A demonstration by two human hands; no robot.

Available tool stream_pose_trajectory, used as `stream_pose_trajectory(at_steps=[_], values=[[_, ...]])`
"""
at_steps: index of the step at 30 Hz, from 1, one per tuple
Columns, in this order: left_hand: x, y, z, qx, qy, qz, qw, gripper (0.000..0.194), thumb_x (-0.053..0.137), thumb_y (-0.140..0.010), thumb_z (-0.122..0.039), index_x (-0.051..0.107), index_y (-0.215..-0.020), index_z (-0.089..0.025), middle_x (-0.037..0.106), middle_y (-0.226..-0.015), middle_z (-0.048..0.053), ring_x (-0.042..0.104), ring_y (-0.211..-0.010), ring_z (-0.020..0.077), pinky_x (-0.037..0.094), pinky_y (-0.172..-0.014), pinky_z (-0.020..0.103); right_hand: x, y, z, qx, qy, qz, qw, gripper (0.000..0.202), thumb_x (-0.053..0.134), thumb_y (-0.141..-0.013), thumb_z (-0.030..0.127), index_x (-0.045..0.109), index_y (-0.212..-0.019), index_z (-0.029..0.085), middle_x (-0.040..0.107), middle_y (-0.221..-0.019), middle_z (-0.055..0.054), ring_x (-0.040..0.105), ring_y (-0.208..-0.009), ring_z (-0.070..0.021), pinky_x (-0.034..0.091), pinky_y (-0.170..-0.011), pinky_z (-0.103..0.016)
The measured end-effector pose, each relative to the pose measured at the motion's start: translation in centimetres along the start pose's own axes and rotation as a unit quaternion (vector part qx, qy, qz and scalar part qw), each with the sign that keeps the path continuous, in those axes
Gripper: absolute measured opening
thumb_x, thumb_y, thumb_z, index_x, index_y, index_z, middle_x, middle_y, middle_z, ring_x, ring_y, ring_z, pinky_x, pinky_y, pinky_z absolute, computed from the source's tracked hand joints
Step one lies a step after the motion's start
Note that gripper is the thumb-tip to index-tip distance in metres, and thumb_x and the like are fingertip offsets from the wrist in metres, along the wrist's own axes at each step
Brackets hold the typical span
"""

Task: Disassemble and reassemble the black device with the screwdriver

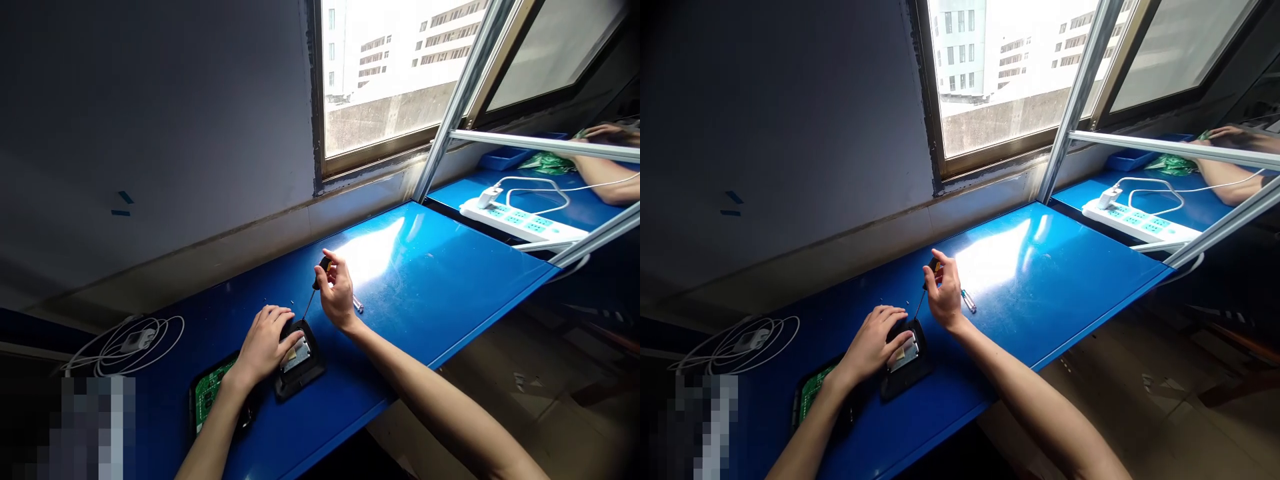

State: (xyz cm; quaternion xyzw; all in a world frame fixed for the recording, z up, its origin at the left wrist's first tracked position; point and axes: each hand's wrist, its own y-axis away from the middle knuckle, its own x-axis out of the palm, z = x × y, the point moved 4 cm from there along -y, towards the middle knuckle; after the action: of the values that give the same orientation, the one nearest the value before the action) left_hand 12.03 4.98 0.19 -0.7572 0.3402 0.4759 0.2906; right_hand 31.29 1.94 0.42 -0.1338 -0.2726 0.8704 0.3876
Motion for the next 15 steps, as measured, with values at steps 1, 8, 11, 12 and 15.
stream_pose_trajectory(at_steps=[1, 8, 11, 12, 15], values=[[-0.1, 0.0, 0.1, 0.001, 0.001, -0.003, 1.000, 0.027, 0.063, -0.102, -0.040, 0.069, -0.123, -0.024, 0.070, -0.132, 0.006, 0.057, -0.126, 0.0292, 0.049, -0.109, 0.049, 0.2, -0.1, 0.2, -0.016, -0.010, 0.024, 1.000, 0.034, 0.056, -0.103, 0.035, 0.055, -0.136, 0.025, 0.060, -0.104, -0.004, 0.061, -0.069, -0.0112, 0.060, -0.063, -0.027], [-2.4, 3.1, 0.6, -0.017, -0.006, -0.015, 1.000, 0.046, 0.068, -0.095, -0.056, 0.065, -0.133, -0.030, 0.066, -0.140, 0.005, 0.055, -0.134, 0.0329, 0.044, -0.116, 0.053, -0.3, 1.6, 2.5, -0.112, -0.092, 0.145, 0.979, 0.039, 0.054, -0.104, 0.027, 0.050, -0.142, 0.035, 0.053, -0.107, -0.003, 0.063, -0.075, -0.0117, 0.061, -0.062, -0.027], [-2.8, 5.0, 0.4, -0.059, -0.047, 0.007, 0.997, 0.081, 0.081, -0.074, -0.070, 0.060, -0.140, -0.028, 0.067, -0.138, 0.008, 0.058, -0.131, 0.0400, 0.045, -0.114, 0.059, -1.4, 2.3, 3.8, -0.193, -0.093, 0.163, 0.963, 0.051, 0.057, -0.101, 0.019, 0.046, -0.149, 0.034, 0.054, -0.109, -0.006, 0.064, -0.085, -0.0164, 0.063, -0.066, -0.031], [-2.7, 5.5, 0.4, -0.068, -0.056, 0.012, 0.996, 0.093, 0.083, -0.067, -0.075, 0.058, -0.143, -0.028, 0.065, -0.141, 0.010, 0.057, -0.132, 0.0432, 0.044, -0.114, 0.062, -1.7, 2.4, 4.2, -0.219, -0.089, 0.163, 0.958, 0.054, 0.058, -0.100, 0.017, 0.045, -0.150, 0.033, 0.054, -0.109, -0.007, 0.064, -0.086, -0.0172, 0.064, -0.068, -0.033], [-2.2, 6.4, 0.3, -0.085, -0.067, 0.012, 0.994, 0.105, 0.084, -0.056, -0.079, 0.056, -0.145, -0.031, 0.063, -0.142, 0.011, 0.057, -0.132, 0.0462, 0.045, -0.113, 0.063, -2.0, 2.6, 5.0, -0.261, -0.074, 0.168, 0.948, 0.056, 0.058, -0.100, 0.014, 0.045, -0.151, 0.034, 0.056, -0.108, -0.007, 0.064, -0.084, -0.0178, 0.066, -0.071, -0.037]])
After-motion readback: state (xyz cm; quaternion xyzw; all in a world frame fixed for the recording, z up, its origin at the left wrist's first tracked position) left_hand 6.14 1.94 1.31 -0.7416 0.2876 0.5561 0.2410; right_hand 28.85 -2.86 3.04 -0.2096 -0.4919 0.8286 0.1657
